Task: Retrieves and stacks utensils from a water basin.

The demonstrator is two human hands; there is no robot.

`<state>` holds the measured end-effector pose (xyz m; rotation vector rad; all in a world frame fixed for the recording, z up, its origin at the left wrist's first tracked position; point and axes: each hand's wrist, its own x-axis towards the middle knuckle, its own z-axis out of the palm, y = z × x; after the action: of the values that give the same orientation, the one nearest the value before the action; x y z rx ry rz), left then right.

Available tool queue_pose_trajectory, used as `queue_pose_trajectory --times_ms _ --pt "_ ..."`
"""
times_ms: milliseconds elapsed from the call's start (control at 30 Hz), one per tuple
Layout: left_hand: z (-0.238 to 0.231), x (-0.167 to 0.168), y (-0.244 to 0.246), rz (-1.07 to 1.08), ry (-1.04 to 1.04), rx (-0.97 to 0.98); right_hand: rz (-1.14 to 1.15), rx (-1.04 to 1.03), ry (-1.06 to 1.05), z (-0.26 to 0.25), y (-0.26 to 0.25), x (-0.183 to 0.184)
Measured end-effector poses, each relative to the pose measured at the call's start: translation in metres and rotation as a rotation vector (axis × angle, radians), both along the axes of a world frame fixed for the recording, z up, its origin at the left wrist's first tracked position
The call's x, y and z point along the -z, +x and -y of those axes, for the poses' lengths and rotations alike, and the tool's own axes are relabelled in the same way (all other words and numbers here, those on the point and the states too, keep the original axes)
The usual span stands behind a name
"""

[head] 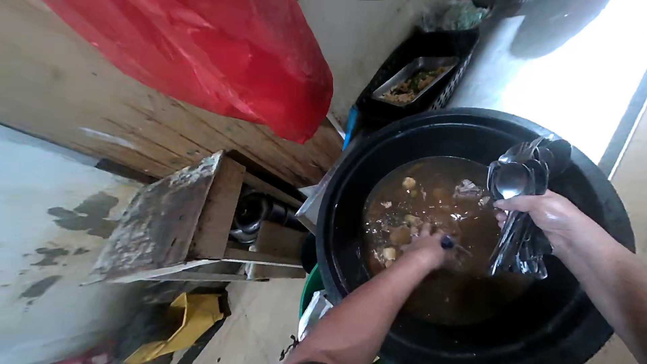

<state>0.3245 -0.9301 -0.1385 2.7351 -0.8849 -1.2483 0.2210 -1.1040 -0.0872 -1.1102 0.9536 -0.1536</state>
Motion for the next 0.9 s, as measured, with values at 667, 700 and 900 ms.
queue_pose_trajectory --times_ms 667,700,900 --pt "-0.015 -0.014 -0.044 -0.429 -0.026 0.352 -0.037 -0.003 -0.004 0.002 -0.001 0.002" --pt "-0.009 -0.02 -0.037 -0.411 -0.079 0.291 -0.035 0.0 -0.007 0.001 -0.001 0.002" --pt "0.002 -0.032 0.05 0.087 -0.079 0.219 -0.028 0.0 -0.004 0.001 -0.002 0.003"
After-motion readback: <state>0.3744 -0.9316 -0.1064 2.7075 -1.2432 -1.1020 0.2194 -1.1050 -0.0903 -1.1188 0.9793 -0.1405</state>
